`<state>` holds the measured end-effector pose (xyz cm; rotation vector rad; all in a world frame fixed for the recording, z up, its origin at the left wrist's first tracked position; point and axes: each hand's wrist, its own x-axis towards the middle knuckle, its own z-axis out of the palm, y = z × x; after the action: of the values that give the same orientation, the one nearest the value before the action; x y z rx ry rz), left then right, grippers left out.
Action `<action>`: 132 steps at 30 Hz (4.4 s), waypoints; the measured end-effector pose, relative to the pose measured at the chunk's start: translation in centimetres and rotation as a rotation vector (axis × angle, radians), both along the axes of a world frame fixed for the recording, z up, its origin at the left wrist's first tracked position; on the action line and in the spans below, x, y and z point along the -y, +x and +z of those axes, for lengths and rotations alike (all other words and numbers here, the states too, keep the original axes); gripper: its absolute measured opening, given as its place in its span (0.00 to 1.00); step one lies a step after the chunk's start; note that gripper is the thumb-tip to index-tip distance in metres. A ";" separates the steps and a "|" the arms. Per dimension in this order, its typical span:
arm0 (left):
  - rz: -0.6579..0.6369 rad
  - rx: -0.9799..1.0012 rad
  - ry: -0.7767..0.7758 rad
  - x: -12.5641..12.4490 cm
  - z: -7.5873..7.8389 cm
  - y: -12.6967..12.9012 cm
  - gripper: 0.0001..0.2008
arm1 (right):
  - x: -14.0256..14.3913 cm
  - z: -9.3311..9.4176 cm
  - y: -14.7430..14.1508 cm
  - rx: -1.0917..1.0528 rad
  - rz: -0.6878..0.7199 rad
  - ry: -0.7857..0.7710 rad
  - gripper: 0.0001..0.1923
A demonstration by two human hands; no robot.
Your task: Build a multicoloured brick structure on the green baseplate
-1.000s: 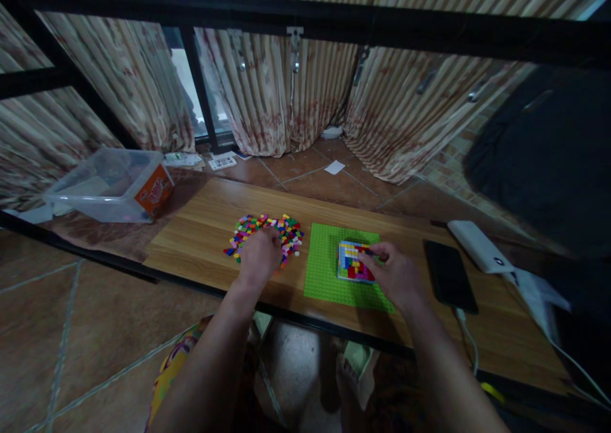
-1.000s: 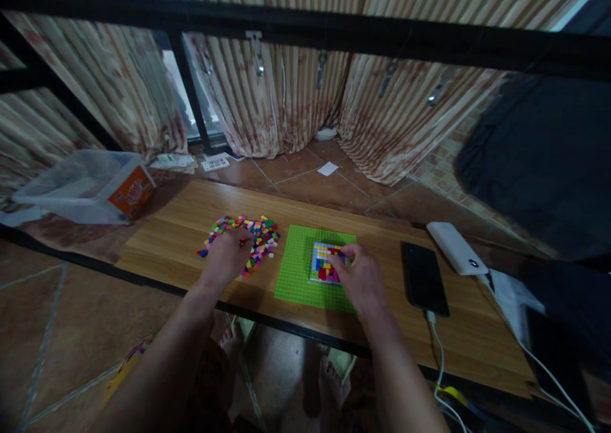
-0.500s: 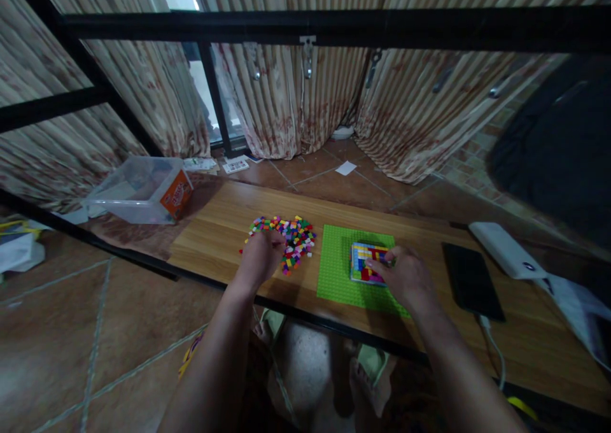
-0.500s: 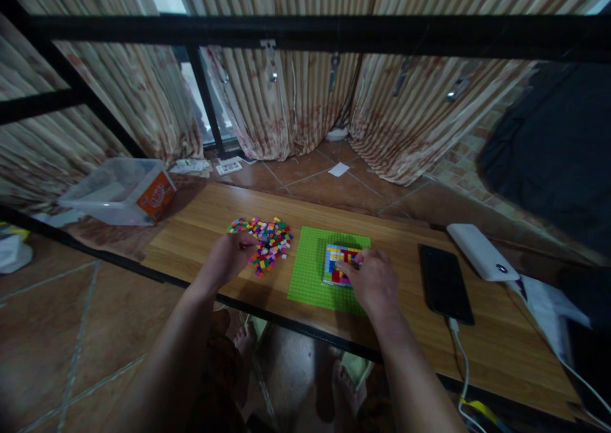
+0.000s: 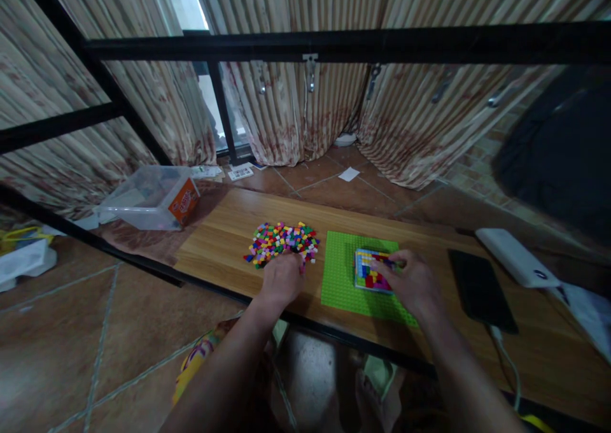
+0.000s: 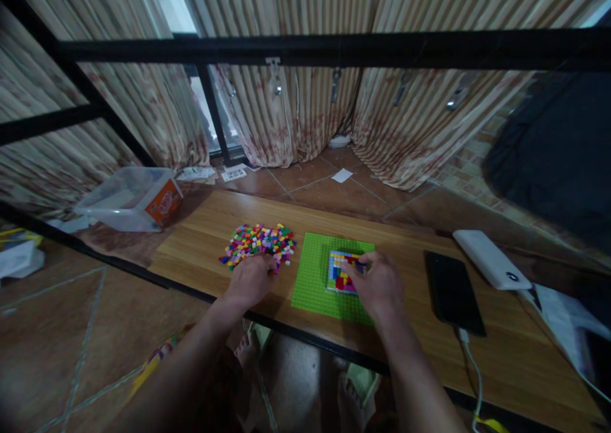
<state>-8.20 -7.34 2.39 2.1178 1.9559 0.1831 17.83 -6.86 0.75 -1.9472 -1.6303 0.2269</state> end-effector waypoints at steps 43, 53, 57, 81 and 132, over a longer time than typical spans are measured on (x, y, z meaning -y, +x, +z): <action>0.071 1.848 -0.333 0.5 2.6 7.8 0.13 | 3.6 3.9 -5.2 -0.787 0.268 0.238 0.07; 0.051 1.804 -0.370 0.6 2.4 8.1 0.14 | 2.7 3.1 -2.2 -0.977 0.209 0.053 0.12; 0.194 1.844 -0.333 0.3 2.5 7.4 0.15 | 2.7 3.0 0.4 -0.687 0.165 -0.001 0.15; 0.267 1.740 -0.291 -0.1 2.1 7.0 0.11 | 2.4 2.8 1.5 -0.034 0.455 -0.168 0.08; 0.216 1.589 -0.382 0.7 0.7 7.6 0.10 | 2.0 2.2 -0.6 -0.414 0.365 -0.025 0.12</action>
<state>-0.56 -8.01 3.04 0.8165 1.0055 1.0225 17.28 -8.89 2.98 -1.4774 -1.6829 0.7433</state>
